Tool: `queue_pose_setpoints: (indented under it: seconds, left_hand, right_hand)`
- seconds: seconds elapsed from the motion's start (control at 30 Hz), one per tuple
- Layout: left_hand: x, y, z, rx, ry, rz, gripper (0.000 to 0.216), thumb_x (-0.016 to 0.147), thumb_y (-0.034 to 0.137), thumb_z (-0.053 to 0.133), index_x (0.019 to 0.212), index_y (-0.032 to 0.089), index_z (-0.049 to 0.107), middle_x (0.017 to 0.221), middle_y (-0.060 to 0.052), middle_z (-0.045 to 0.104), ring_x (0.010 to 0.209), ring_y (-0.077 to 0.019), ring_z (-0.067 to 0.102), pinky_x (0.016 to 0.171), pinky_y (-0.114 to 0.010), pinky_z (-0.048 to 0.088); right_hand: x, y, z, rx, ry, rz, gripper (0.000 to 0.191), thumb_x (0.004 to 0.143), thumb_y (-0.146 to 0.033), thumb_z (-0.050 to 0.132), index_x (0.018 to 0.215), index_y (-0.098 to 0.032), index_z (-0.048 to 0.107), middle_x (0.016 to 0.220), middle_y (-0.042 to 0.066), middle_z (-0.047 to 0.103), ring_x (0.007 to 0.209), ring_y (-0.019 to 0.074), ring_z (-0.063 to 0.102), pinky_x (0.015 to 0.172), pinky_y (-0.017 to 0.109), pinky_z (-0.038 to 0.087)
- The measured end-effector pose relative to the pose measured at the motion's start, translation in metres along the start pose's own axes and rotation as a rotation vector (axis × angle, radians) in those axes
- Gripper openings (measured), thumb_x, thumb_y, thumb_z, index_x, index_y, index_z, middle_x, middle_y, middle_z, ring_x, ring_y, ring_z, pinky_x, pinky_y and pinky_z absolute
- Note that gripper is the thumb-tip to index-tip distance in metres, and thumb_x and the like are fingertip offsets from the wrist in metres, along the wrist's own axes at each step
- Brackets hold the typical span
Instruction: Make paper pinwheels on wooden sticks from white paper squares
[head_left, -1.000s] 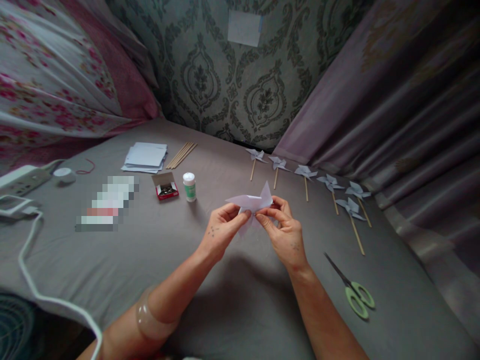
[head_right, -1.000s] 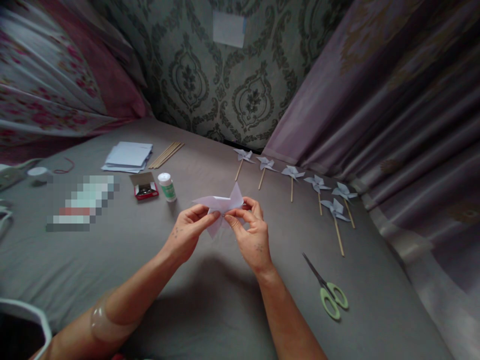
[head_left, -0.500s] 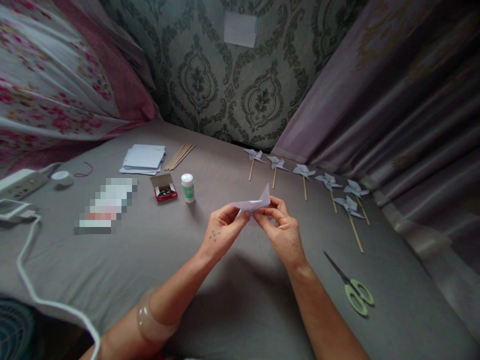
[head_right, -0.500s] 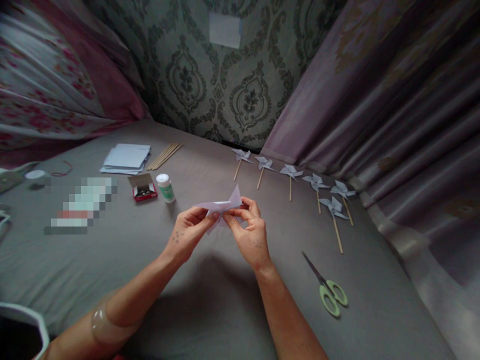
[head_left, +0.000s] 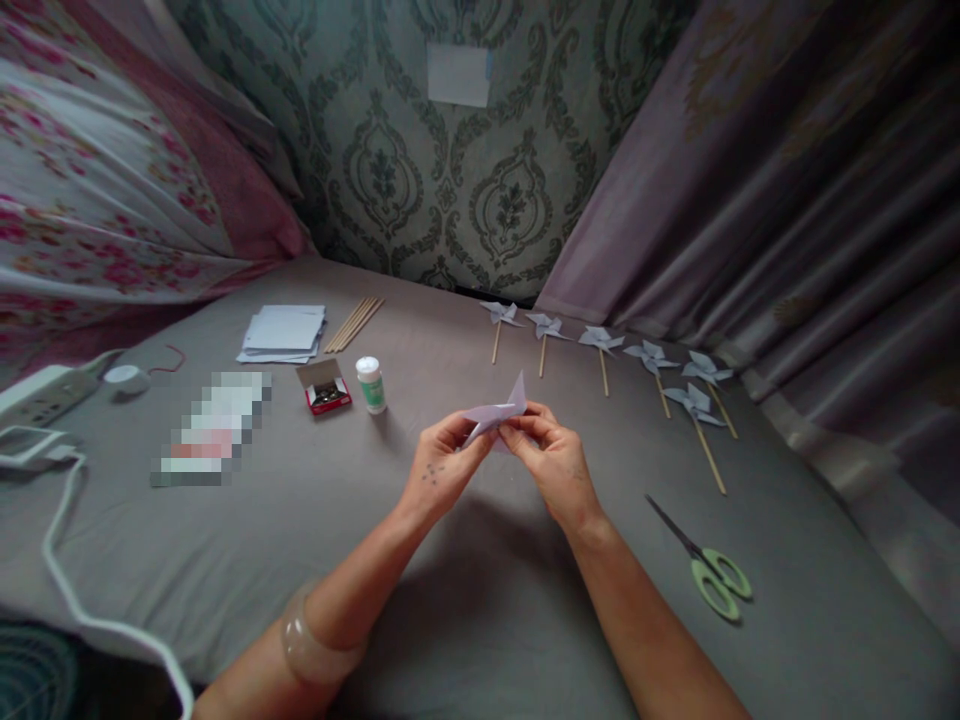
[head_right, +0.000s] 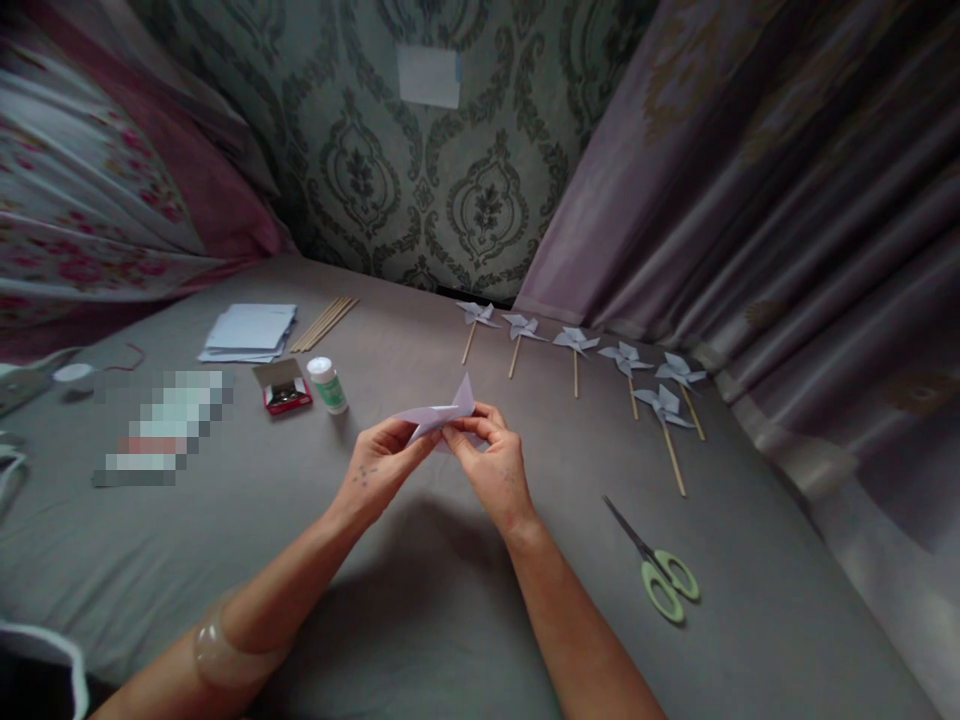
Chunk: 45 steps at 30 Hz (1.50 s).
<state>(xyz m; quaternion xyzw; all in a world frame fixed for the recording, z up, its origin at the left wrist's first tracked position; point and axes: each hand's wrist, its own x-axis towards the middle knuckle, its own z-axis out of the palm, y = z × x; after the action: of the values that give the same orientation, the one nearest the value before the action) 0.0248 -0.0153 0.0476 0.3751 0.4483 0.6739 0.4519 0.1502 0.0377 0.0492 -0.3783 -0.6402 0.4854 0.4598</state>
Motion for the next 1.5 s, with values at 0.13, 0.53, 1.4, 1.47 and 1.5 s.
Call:
queue_pose_setpoints:
  seconds: [0.13, 0.53, 1.4, 1.47, 1.5]
  left_hand:
    - [0.001, -0.001, 0.000, -0.013, -0.006, -0.016, 0.032, 0.067, 0.035, 0.076, 0.091, 0.014, 0.074, 0.090, -0.007, 0.074, 0.081, -0.0173, 0.064, 0.080, -0.028, 0.048]
    - [0.003, -0.002, -0.002, -0.067, -0.011, -0.080, 0.039, 0.063, 0.037, 0.079, 0.094, 0.015, 0.073, 0.097, -0.008, 0.073, 0.085, -0.0185, 0.065, 0.077, -0.028, 0.049]
    - [0.004, -0.001, -0.002, -0.073, -0.008, -0.099, 0.039, 0.060, 0.039, 0.081, 0.089, 0.015, 0.075, 0.081, -0.006, 0.073, 0.079, -0.0177, 0.064, 0.077, -0.028, 0.049]
    - [0.004, -0.001, -0.003, -0.069, -0.012, -0.109, 0.039, 0.059, 0.039, 0.081, 0.088, 0.014, 0.075, 0.080, -0.006, 0.073, 0.079, -0.0178, 0.063, 0.076, -0.028, 0.049]
    - [0.005, -0.001, -0.003, -0.066, -0.014, -0.115, 0.039, 0.058, 0.039, 0.082, 0.087, 0.014, 0.075, 0.079, -0.006, 0.073, 0.078, -0.0181, 0.063, 0.075, -0.028, 0.049]
  right_hand:
    - [0.001, 0.003, 0.000, 0.027, -0.001, 0.037, 0.018, 0.073, -0.036, 0.071, 0.077, -0.018, 0.073, 0.106, 0.007, 0.060, 0.102, 0.0200, 0.058, 0.090, 0.035, 0.045]
    - [0.000, -0.001, 0.002, 0.044, 0.015, 0.084, 0.024, 0.068, -0.041, 0.072, 0.075, -0.019, 0.074, 0.104, 0.008, 0.062, 0.097, 0.0209, 0.058, 0.084, 0.033, 0.046]
    - [0.001, -0.007, 0.008, 0.323, 0.093, 0.259, 0.058, 0.055, -0.030, 0.080, 0.104, -0.022, 0.050, 0.078, -0.002, 0.069, 0.073, 0.0153, 0.063, 0.069, 0.029, 0.050]
    - [0.002, -0.006, 0.007, 0.316, 0.053, 0.254, 0.052, 0.056, -0.032, 0.079, 0.100, -0.021, 0.056, 0.082, 0.001, 0.070, 0.076, 0.0164, 0.063, 0.071, 0.030, 0.049]
    - [0.002, -0.005, 0.006, 0.309, 0.037, 0.248, 0.047, 0.056, -0.033, 0.079, 0.096, -0.020, 0.059, 0.084, 0.002, 0.070, 0.078, 0.0169, 0.064, 0.072, 0.030, 0.049]
